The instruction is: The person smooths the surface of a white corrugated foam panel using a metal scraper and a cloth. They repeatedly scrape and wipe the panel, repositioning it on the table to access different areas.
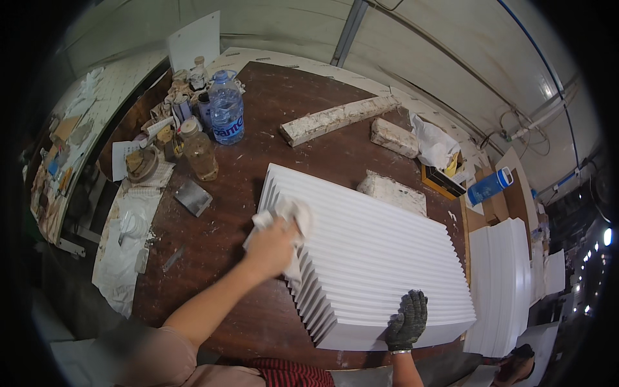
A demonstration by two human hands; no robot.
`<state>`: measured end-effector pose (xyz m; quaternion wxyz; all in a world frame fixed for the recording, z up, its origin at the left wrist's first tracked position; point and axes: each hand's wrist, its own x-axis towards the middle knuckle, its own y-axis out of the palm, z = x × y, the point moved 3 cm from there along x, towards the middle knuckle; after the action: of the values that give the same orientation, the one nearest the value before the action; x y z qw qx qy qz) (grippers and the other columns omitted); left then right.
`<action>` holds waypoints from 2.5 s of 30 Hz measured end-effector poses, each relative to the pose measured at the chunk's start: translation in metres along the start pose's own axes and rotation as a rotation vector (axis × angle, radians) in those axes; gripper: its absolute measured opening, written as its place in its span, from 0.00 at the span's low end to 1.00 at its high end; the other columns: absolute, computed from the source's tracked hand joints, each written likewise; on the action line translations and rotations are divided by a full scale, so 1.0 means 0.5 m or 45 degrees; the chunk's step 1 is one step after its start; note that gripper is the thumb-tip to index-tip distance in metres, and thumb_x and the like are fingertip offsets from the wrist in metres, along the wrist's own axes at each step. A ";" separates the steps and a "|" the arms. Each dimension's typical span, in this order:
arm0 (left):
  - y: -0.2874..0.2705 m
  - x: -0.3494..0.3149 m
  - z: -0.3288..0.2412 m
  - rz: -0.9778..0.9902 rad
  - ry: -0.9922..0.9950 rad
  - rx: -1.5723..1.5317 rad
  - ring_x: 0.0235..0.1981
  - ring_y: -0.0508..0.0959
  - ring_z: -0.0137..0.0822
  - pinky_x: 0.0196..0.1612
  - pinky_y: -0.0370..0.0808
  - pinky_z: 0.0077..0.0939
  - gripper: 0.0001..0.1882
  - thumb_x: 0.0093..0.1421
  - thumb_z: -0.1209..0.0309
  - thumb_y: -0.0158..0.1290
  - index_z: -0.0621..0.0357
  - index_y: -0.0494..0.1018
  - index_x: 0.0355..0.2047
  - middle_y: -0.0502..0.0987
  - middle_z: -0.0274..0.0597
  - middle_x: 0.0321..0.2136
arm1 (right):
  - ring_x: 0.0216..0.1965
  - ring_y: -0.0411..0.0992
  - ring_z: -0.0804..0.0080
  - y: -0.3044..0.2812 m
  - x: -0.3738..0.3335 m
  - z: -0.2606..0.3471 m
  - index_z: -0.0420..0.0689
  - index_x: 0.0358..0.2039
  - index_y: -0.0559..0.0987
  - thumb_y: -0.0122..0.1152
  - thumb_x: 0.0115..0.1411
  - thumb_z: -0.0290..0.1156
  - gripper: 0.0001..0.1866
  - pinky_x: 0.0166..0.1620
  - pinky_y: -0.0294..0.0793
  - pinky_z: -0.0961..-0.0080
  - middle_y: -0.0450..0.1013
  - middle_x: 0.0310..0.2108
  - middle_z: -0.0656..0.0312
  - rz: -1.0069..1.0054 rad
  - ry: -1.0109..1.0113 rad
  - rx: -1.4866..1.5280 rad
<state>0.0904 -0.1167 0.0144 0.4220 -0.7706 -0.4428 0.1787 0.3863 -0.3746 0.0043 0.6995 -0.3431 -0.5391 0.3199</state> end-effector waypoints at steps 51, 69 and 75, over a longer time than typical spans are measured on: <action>0.086 -0.058 0.112 0.307 -0.193 0.136 0.41 0.81 0.59 0.40 0.77 0.57 0.29 0.57 0.69 0.52 0.61 0.67 0.60 0.75 0.59 0.49 | 0.63 0.68 0.44 0.008 -0.008 -0.008 0.38 0.52 0.78 0.37 0.71 0.41 0.25 0.69 0.59 0.43 0.74 0.57 0.47 -0.020 0.045 0.009; 0.107 -0.087 0.181 -0.005 -0.225 -0.499 0.48 0.77 0.57 0.48 0.77 0.43 0.11 0.55 0.74 0.60 0.64 0.79 0.39 0.73 0.59 0.54 | 0.63 0.68 0.44 -0.001 -0.001 -0.001 0.39 0.51 0.79 0.38 0.70 0.43 0.25 0.69 0.59 0.42 0.74 0.57 0.47 -0.016 0.033 -0.041; -0.003 0.132 0.193 -0.821 0.005 -0.466 0.54 0.72 0.63 0.60 0.70 0.45 0.26 0.63 0.72 0.56 0.71 0.65 0.59 0.68 0.65 0.58 | 0.64 0.67 0.44 0.000 -0.003 -0.002 0.39 0.50 0.79 0.38 0.69 0.43 0.26 0.69 0.58 0.42 0.74 0.56 0.47 -0.007 0.067 0.016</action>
<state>0.0628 -0.0138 -0.0340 0.3128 -0.6544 -0.6868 -0.0470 0.3870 -0.3758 0.0033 0.7165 -0.3453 -0.5195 0.3123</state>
